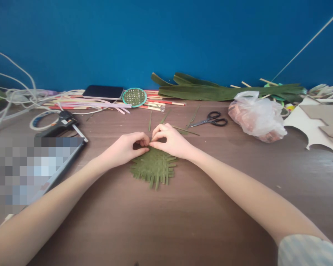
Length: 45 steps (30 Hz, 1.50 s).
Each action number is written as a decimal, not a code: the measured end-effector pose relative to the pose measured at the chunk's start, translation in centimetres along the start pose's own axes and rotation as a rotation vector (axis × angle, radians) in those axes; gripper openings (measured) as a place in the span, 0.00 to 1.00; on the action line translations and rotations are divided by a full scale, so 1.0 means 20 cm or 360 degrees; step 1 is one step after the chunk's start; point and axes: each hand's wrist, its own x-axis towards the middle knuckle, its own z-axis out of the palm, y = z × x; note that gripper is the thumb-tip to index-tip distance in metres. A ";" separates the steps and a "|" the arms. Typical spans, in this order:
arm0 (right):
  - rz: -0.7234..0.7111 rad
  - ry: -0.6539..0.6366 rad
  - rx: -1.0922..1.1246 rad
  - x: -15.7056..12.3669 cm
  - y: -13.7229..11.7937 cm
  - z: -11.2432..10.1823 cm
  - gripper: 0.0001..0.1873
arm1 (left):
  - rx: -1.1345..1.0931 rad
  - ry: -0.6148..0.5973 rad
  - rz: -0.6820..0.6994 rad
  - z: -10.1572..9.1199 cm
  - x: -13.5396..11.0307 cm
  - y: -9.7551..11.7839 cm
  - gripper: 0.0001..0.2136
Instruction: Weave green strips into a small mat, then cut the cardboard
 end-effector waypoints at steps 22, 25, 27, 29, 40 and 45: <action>0.0118 0.0000 -0.0110 0.00 0.00 0.00 0.13 | 0.0002 -0.0043 -0.0063 -0.02 0.00 0.01 0.03; 0.0115 -0.0015 -0.0121 0.00 0.00 0.00 0.13 | -0.0037 -0.0009 -0.0077 -0.01 0.00 0.01 0.02; 0.0115 -0.0019 -0.0127 0.00 0.01 0.00 0.13 | -0.0103 0.0015 -0.0083 0.00 0.00 0.00 0.03; 0.0112 -0.0022 -0.0133 0.00 0.01 0.00 0.14 | -0.0144 0.0030 -0.0084 0.00 0.00 0.00 0.05; 0.0066 0.0002 -0.0139 0.00 0.02 0.00 0.13 | 0.0030 0.0022 -0.0049 -0.01 0.01 0.01 0.03; 0.0072 -0.0016 -0.0132 0.00 0.02 0.00 0.13 | 0.0031 0.0043 -0.0066 -0.01 0.01 0.01 0.03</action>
